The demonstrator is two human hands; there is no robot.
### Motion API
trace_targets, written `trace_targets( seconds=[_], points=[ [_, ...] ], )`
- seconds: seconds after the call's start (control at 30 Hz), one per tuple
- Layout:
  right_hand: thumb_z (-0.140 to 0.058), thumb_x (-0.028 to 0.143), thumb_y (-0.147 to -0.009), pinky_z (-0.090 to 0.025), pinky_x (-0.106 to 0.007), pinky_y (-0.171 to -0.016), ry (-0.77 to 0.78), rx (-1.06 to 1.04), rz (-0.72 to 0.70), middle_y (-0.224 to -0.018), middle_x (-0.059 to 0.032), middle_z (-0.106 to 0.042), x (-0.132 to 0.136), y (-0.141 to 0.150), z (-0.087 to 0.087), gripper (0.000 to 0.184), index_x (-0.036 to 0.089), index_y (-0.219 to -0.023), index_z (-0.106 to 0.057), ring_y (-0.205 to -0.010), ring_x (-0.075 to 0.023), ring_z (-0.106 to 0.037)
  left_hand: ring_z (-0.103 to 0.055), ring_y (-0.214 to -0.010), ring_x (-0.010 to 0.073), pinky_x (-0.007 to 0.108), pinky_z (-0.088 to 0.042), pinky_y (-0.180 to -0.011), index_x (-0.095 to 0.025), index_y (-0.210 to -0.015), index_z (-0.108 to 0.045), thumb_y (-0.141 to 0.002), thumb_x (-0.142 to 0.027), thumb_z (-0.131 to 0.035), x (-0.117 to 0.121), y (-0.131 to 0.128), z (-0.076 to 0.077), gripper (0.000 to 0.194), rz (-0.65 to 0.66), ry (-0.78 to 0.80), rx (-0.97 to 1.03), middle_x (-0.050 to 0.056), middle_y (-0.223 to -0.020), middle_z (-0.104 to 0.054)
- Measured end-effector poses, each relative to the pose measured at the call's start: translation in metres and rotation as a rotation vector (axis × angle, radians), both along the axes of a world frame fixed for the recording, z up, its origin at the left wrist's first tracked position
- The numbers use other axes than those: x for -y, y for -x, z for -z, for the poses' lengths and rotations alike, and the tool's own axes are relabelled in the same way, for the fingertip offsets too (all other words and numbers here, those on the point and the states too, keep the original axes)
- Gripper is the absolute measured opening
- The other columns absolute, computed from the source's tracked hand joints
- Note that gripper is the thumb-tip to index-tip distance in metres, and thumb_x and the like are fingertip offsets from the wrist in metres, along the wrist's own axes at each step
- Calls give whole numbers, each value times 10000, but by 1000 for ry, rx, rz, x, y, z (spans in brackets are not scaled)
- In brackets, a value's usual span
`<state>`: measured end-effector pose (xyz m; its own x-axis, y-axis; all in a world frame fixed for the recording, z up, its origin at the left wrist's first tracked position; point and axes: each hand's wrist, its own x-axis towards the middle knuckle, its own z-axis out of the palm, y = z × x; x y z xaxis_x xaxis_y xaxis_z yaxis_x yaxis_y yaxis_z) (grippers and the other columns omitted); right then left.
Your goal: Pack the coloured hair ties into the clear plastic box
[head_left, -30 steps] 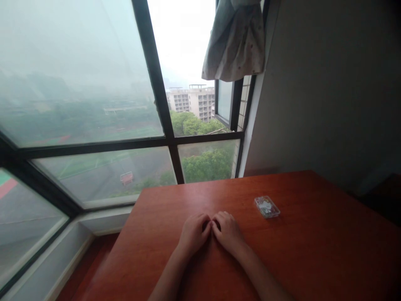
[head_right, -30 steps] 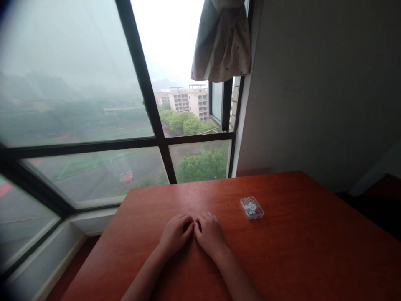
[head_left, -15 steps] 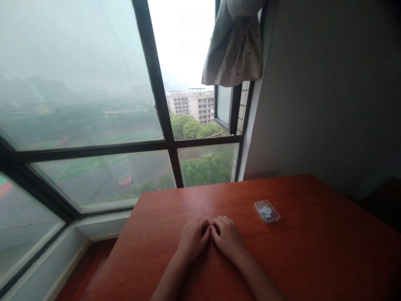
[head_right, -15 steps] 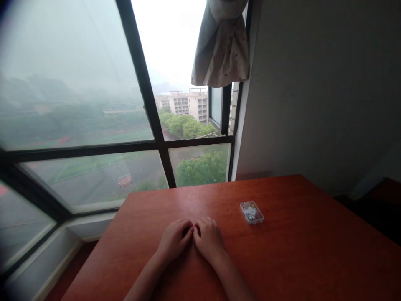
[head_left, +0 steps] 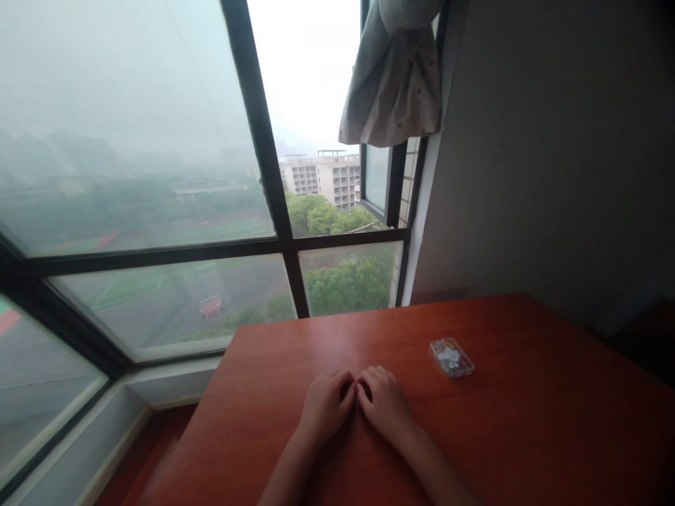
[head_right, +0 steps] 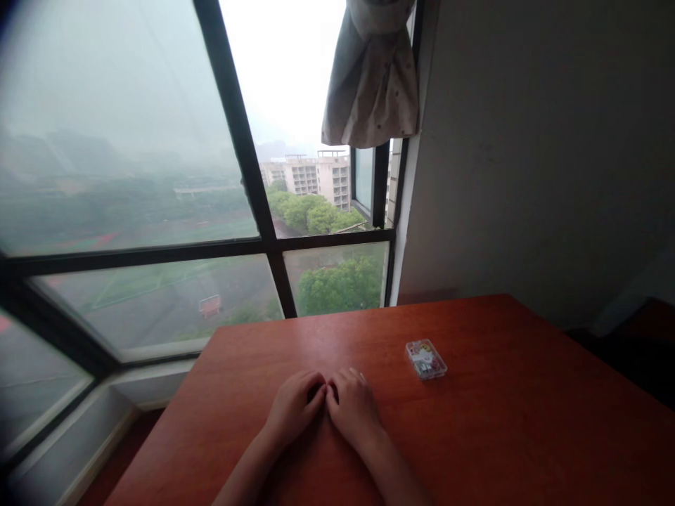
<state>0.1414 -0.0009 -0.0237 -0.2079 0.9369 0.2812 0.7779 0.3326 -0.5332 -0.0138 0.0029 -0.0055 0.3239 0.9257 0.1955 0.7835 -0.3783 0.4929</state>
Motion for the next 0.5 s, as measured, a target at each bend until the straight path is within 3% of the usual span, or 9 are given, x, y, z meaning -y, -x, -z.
trace_targets(
  seconds=[0.4,0.5],
  points=[
    [-495,144,-849,-390,-279,-798,12,2,-15,-863,-22,-657,2,-1,-4,145,213,-818,-619,-861,-196,-566,-578,-740,170,260,-390,-674,-198,-761,-593,-858,-220,-467,-1,0,-3,161,-6,9,-12,37,-798,-660],
    [-482,164,-869,-397,-288,-837,14,-13,6,-974,-45,-675,2,0,-3,202,209,-990,-638,-921,-208,-580,-584,-750,173,260,-399,-680,-204,-769,-599,-852,-210,-477,0,0,-4,148,7,9,13,34,-814,-671]
  ],
)
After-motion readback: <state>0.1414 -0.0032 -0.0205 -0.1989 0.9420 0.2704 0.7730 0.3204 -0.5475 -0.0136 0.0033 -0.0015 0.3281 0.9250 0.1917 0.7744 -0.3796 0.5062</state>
